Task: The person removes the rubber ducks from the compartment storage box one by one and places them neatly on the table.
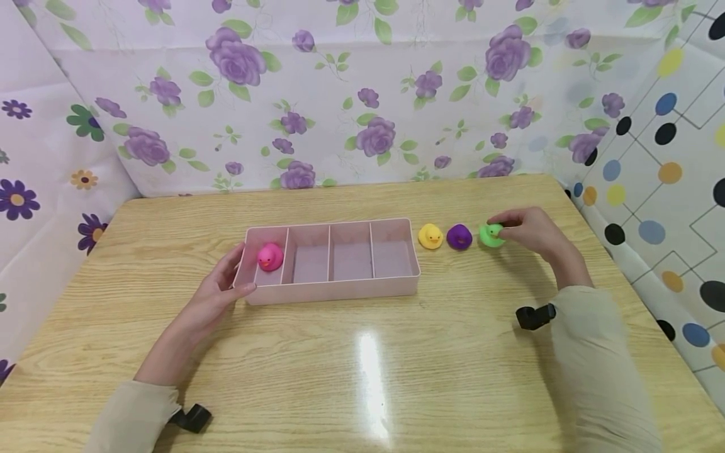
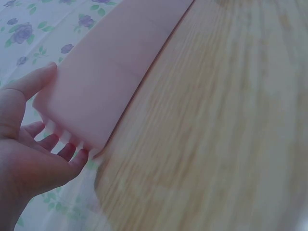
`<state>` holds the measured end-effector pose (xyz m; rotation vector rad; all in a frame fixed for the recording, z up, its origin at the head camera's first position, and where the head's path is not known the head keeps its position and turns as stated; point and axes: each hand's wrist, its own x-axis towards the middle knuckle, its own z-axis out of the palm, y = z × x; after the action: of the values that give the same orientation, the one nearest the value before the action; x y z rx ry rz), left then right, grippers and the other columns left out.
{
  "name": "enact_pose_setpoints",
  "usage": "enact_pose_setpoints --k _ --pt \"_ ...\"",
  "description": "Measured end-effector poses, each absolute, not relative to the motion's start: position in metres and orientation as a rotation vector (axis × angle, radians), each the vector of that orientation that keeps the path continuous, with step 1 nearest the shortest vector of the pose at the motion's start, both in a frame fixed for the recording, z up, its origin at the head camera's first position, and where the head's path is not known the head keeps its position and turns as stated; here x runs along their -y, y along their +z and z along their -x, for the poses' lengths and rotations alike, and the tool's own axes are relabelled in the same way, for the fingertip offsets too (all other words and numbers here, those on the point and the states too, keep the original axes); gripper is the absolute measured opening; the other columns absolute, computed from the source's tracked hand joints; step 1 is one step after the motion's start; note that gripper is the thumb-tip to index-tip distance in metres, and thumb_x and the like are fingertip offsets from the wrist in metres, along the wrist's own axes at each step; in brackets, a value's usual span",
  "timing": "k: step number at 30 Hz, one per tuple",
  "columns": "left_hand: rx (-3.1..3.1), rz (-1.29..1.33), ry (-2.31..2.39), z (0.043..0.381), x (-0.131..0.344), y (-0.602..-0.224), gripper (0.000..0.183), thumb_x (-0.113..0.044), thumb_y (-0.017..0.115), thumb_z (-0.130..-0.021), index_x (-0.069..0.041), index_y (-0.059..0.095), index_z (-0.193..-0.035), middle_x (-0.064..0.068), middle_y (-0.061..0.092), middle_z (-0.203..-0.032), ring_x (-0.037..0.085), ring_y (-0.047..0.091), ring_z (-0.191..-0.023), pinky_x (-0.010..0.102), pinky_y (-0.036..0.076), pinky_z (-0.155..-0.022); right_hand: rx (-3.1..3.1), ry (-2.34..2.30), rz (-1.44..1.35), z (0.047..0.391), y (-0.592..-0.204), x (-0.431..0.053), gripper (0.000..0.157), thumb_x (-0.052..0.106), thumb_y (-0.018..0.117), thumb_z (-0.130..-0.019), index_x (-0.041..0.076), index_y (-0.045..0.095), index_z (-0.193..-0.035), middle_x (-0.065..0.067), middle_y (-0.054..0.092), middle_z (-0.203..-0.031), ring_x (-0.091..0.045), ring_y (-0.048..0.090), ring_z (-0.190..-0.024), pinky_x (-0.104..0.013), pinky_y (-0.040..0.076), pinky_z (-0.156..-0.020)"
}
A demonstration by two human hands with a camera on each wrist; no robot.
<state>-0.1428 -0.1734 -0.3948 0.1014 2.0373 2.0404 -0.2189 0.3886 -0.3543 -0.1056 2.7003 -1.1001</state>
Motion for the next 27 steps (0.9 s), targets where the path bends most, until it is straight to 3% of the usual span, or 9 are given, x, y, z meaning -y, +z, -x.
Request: enact_pose_setpoints --k 4,9,12,19,22,27 --pt "-2.035 -0.108 2.04 0.142 0.174 -0.395 0.084 -0.002 0.063 -0.091 -0.014 0.01 -0.157 0.007 0.008 -0.161 0.028 0.012 -0.145 0.045 0.015 -0.115 -2.686 -1.105 0.113 0.221 -0.36 -0.39 0.04 0.014 0.057 -0.097 -0.004 0.055 -0.132 -0.027 0.051 -0.134 -0.036 0.045 -0.122 -0.046 0.041 -0.096" --pt "-2.037 -0.119 2.041 0.142 0.175 -0.396 0.085 -0.002 0.063 -0.091 -0.014 0.011 -0.157 0.008 0.009 -0.161 0.029 0.013 -0.144 0.046 0.015 -0.115 -2.69 -1.094 0.109 0.224 -0.366 -0.393 0.038 0.01 0.058 -0.095 -0.003 0.057 -0.131 -0.027 0.052 -0.133 -0.035 0.046 -0.122 -0.02 0.044 -0.084" --pt "-2.035 -0.123 2.044 0.143 0.175 -0.396 0.085 -0.002 0.063 -0.091 -0.014 0.01 -0.157 0.008 0.009 -0.161 0.029 0.012 -0.144 0.046 0.015 -0.115 -2.68 -1.107 0.097 0.226 -0.369 -0.394 0.038 0.008 0.057 -0.095 -0.003 0.057 -0.132 -0.026 0.051 -0.134 -0.035 0.046 -0.122 -0.014 0.044 -0.078" --pt "-2.028 -0.123 2.051 0.143 0.174 -0.396 0.085 -0.001 0.062 -0.091 -0.014 0.01 -0.157 0.009 0.008 -0.161 0.028 0.012 -0.144 0.045 0.014 -0.115 -2.661 -1.142 0.106 0.223 -0.37 -0.394 0.04 0.005 0.056 -0.095 -0.003 0.054 -0.134 -0.026 0.049 -0.137 -0.034 0.045 -0.123 -0.023 0.047 -0.086" --pt "-2.028 -0.117 2.051 0.143 0.174 -0.396 0.084 -0.001 0.062 -0.091 -0.013 0.01 -0.156 0.008 0.008 -0.161 0.028 0.012 -0.144 0.045 0.014 -0.115 -2.645 -1.168 0.117 0.222 -0.369 -0.395 0.041 0.003 0.055 -0.095 -0.003 0.053 -0.135 -0.025 0.047 -0.139 -0.035 0.042 -0.128 -0.034 0.046 -0.095" --pt "-2.028 -0.109 2.049 0.142 0.174 -0.396 0.084 0.0 0.061 -0.092 -0.013 0.01 -0.156 0.008 0.008 -0.161 0.027 0.012 -0.144 0.044 0.014 -0.115 -2.617 -1.237 0.111 0.221 -0.367 -0.395 0.042 0.008 0.054 -0.097 -0.002 0.05 -0.138 -0.024 0.041 -0.145 -0.039 0.036 -0.133 -0.056 0.032 -0.105"
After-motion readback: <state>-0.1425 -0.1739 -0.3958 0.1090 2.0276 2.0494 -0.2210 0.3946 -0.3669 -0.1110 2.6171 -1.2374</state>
